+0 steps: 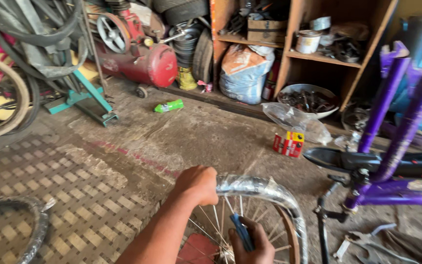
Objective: The person removes plastic wrapping from a new bicycle tire already mounted on a wheel and then uses a screwdriver to work on the tire and rim area while spinning the wheel.
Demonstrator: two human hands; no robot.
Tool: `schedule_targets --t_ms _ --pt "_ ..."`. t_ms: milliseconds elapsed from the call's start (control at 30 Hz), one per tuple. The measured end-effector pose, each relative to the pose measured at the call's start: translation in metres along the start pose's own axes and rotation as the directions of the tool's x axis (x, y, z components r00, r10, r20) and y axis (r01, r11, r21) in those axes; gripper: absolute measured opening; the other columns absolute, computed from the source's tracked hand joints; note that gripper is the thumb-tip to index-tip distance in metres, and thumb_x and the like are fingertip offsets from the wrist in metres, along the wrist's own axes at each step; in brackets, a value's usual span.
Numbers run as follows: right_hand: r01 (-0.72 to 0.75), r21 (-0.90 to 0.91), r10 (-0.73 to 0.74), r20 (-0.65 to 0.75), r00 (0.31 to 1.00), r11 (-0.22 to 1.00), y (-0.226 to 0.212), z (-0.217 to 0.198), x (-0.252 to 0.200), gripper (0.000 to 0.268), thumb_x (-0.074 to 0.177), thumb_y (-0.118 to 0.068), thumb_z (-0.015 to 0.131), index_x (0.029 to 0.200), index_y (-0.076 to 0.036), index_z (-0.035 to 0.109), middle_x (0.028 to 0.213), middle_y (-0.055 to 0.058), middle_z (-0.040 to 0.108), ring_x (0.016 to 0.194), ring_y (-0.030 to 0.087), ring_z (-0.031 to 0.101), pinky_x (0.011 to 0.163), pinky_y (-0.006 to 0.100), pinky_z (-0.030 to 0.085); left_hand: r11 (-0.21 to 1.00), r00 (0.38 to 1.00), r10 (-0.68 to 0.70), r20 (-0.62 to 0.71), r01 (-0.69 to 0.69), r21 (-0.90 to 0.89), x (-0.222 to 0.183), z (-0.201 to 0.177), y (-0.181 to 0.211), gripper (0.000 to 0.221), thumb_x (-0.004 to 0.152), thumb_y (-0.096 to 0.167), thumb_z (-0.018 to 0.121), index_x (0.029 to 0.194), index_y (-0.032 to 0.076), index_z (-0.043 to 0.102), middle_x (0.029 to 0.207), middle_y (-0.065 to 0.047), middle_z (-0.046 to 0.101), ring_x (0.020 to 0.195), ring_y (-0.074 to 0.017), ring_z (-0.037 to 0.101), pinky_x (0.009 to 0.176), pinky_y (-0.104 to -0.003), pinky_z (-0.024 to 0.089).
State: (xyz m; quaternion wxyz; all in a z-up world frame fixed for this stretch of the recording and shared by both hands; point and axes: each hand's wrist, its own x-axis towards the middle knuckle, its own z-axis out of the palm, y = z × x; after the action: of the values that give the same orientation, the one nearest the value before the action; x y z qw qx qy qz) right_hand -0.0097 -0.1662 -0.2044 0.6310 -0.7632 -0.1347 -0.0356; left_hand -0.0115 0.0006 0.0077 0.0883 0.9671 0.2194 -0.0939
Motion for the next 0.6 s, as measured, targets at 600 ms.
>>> schedule_targets --t_ms 600 --pt "0.429 0.192 -0.424 -0.069 0.903 0.883 -0.235 -0.049 0.109 0.028 0.101 -0.024 0.065 0.113 0.001 0.068 0.097 0.011 0.077 0.087 0.014 0.072 0.079 0.027 0.055 0.986 0.997 0.024 0.072 -0.012 -0.165 -0.011 -0.022 0.027 0.031 0.068 0.021 0.072 0.095 0.004 0.073 0.098 -0.019 0.078 0.094 -0.0345 0.077 0.084 -0.045 0.061"
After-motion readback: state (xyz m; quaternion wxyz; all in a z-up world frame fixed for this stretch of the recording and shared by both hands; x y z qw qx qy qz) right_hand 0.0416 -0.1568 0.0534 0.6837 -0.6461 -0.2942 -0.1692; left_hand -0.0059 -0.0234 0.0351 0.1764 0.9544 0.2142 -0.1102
